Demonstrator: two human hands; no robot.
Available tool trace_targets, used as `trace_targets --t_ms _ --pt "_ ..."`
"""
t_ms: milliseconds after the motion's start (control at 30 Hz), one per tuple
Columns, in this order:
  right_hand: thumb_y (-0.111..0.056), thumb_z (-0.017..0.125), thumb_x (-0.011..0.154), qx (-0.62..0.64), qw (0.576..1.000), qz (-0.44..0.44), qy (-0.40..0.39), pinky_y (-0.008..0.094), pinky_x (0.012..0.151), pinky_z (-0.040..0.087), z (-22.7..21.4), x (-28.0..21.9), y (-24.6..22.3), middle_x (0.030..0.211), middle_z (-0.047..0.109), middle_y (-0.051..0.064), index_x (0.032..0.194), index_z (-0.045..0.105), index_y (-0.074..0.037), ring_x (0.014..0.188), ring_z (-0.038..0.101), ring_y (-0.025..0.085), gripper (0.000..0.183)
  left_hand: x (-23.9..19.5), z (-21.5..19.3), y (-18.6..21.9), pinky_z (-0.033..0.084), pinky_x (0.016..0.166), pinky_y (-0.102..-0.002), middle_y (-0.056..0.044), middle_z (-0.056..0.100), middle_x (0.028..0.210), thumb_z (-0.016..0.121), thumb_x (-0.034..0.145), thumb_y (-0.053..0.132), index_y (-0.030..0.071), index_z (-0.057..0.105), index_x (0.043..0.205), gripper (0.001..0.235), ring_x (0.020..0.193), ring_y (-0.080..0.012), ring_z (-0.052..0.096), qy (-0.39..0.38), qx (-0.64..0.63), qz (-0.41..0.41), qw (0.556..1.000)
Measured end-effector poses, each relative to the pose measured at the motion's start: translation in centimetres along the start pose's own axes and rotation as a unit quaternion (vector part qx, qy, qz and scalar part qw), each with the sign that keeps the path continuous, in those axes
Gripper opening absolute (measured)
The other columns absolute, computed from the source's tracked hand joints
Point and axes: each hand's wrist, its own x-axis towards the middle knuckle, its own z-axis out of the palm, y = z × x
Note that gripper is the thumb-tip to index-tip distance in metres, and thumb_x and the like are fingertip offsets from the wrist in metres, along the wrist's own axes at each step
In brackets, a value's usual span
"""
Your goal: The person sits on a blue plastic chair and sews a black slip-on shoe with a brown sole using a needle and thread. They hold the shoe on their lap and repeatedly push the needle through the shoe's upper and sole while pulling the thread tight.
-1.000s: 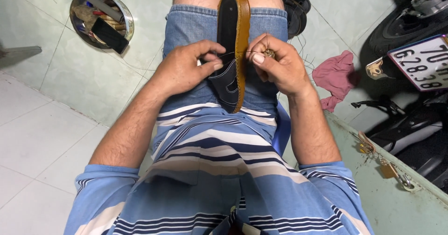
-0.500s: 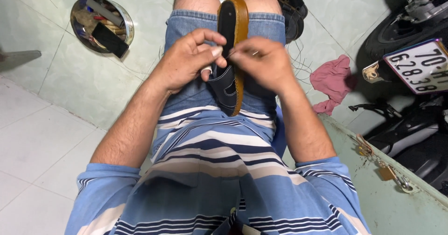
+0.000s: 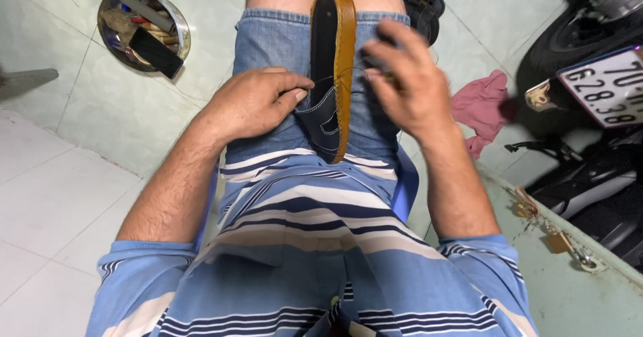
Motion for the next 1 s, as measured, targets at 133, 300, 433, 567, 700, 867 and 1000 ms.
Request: trace_targets --t_ms 133,300,433,567,700,867,1000 --pt "-0.009 0.060 0.094 0.033 0.997 -0.065 -0.004 0.033 0.065 0.048 1.6 0.9 -0.4 0.086 0.063 0.011 0.091 0.060 0.000 0.076 0.060 0.023 0.010 -0.3 0.0 0.0 0.045 0.072 -0.040 -0.004 0.055 0.110 0.046 0.090 0.028 0.014 0.062 0.109 0.028 0.092 -0.0236 0.056 0.016 0.034 0.022 0.999" --pt "-0.016 0.059 0.093 0.060 0.997 -0.005 -0.050 0.032 0.061 0.048 2.0 1.1 1.0 0.081 0.064 0.005 0.089 0.059 -0.004 0.071 0.061 0.018 0.012 -1.5 -1.5 -1.1 0.024 0.114 -0.042 -0.017 0.037 0.140 0.050 0.092 0.012 0.007 0.063 0.096 0.015 0.134 -0.0292 0.034 -0.011 -0.277 0.272 0.922" --pt "-0.017 0.060 0.092 0.063 0.993 -0.001 -0.097 0.032 0.065 0.047 1.4 0.8 1.1 0.085 0.066 0.004 0.091 0.062 -0.005 0.074 0.062 0.019 0.012 -1.3 -1.2 -0.2 0.048 0.062 -0.018 -0.018 0.048 0.132 0.048 0.096 0.013 0.003 0.059 0.099 0.015 0.119 -0.0237 0.054 0.031 -0.491 0.267 0.829" --pt "-0.013 0.070 0.083 0.139 0.987 0.054 -0.069 0.038 0.059 0.047 1.2 1.6 0.4 0.067 0.061 0.014 0.086 0.067 -0.010 0.066 0.062 0.035 0.005 0.7 -0.1 0.5 0.054 0.068 -0.037 -0.015 0.066 0.100 0.069 0.080 0.019 0.008 0.058 0.117 0.040 0.094 -0.0282 0.063 0.082 -0.210 0.038 0.973" --pt "-0.015 0.072 0.084 0.139 0.987 0.052 -0.068 0.035 0.059 0.047 1.6 1.4 1.3 0.067 0.061 0.012 0.086 0.068 -0.012 0.066 0.062 0.032 0.005 2.7 2.5 -0.7 0.049 0.047 -0.020 -0.011 0.068 0.077 0.065 0.084 0.020 0.013 0.063 0.112 0.028 0.058 -0.0112 0.064 0.127 -0.223 0.010 0.966" --pt "-0.016 0.061 0.093 0.041 0.991 -0.065 -0.111 0.032 0.060 0.046 0.9 1.5 1.0 0.079 0.066 0.005 0.088 0.064 -0.005 0.068 0.062 0.018 0.013 2.4 2.6 -0.7 0.047 0.085 -0.028 -0.002 0.062 0.110 0.054 0.088 0.026 0.023 0.061 0.113 0.026 0.099 -0.0182 0.062 0.144 -0.091 0.017 0.985" --pt "-0.024 0.065 0.089 0.007 0.984 0.025 -0.178 0.033 0.056 0.044 -1.1 1.9 -0.9 0.072 0.065 0.001 0.084 0.065 -0.009 0.062 0.059 0.018 0.016 1.5 3.9 -0.8 0.044 0.050 -0.032 -0.002 0.048 0.090 0.051 0.092 0.029 0.020 0.048 0.130 0.039 0.076 -0.0174 0.050 0.196 0.004 0.083 0.977"
